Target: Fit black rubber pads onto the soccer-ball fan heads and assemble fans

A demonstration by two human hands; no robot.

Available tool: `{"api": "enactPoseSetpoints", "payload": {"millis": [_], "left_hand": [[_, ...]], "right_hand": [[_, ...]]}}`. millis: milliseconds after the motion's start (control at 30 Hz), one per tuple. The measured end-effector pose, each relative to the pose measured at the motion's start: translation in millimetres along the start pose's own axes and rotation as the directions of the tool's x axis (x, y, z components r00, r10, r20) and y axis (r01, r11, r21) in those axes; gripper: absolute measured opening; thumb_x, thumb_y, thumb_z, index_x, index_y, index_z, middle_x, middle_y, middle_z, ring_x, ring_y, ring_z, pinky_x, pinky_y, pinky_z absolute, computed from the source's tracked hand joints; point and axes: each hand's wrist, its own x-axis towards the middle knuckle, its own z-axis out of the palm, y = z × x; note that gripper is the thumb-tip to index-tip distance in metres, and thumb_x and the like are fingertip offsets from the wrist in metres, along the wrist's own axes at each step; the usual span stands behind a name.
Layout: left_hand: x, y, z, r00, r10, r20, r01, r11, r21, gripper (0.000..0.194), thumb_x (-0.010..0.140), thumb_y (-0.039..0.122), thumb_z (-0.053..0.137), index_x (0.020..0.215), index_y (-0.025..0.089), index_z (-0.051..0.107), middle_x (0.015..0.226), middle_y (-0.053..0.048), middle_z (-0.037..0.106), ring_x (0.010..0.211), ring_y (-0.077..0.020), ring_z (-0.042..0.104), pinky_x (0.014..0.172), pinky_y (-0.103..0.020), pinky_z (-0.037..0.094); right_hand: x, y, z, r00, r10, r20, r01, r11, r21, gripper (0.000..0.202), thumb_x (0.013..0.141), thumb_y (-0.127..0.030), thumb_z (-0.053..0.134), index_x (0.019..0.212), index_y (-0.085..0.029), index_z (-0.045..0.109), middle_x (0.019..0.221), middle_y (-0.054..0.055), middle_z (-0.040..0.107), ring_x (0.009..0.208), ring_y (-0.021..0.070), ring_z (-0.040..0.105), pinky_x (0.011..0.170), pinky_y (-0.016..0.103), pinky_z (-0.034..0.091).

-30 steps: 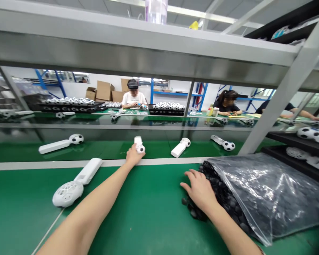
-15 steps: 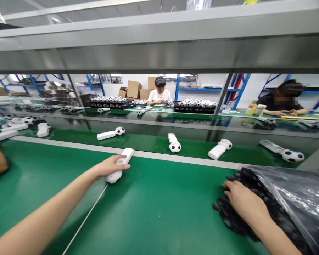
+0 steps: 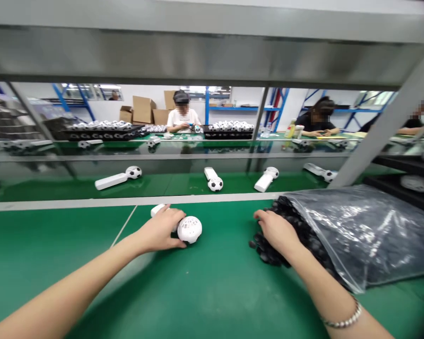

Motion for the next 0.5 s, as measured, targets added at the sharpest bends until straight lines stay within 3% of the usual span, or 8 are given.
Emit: {"api": "enactPoseSetpoints", "payload": {"millis": [67,133,267,400,500], "left_hand": [[21,15,9.5,1.0,-0.025,0.001,0.025,0.997,-0.073,0.057,0.059,0.055,0.066,0.103,0.021,0.051,0.1,-0.007,0.06,0.095,-0.0286,0.055,0.087,-0.042,0.04],[41,34,19.1,0.999,-0.044,-0.008,0.042,0.993,-0.11,0.067,0.061,0.057,0.064,0.115,0.022,0.045,0.104,-0.009,0.059,0.094,-0.0298,0.056,0.077,-0.038,0.044],[70,64,31.3,0.997,-0.071,-0.014,0.069,0.993,-0.101,0.078,0.067,0.058,0.057,0.13,0.021,0.03,0.111,-0.013,0.057,0.098,-0.0324,0.055,0.076,-0.037,0.044],[81,77,35.5,0.995,-0.102,-0.014,0.101,0.991,-0.086,0.074,0.071,0.058,0.052,0.129,0.018,0.029,0.102,-0.013,0.061,0.091,-0.0324,0.058,0.069,-0.035,0.044],[81,77,36.0,0.995,-0.1,-0.013,0.099,0.992,-0.084,0.074,0.072,0.058,0.051,0.13,0.019,0.028,0.105,-0.013,0.06,0.093,-0.0328,0.057,0.07,-0.036,0.044]], "right_hand": [[-2,-4,-2,0.999,-0.035,-0.002,0.035,0.999,0.018,0.023,0.084,-0.016,0.039,0.093,-0.022,0.059,0.088,0.005,0.059,0.079,0.016,0.059,0.063,0.023,0.036],[-2,-7,-3,0.998,-0.06,0.004,0.06,0.998,0.03,0.023,0.085,-0.015,0.039,0.089,-0.02,0.061,0.086,0.006,0.059,0.077,0.0159,0.059,0.063,0.024,0.037],[-2,-5,-2,0.995,-0.099,0.025,0.098,0.994,0.05,0.022,0.082,-0.014,0.044,0.094,-0.018,0.062,0.09,0.007,0.06,0.083,0.0168,0.059,0.07,0.024,0.04],[1,-2,-1,0.993,-0.118,0.021,0.116,0.99,0.076,0.019,0.082,-0.017,0.048,0.091,-0.021,0.064,0.093,0.005,0.06,0.085,0.0174,0.058,0.071,0.025,0.041],[3,-3,1,0.988,-0.14,-0.064,0.148,0.975,0.164,0.017,0.084,-0.021,0.048,0.088,-0.02,0.064,0.094,0.005,0.06,0.089,0.0173,0.057,0.075,0.026,0.042]]}}
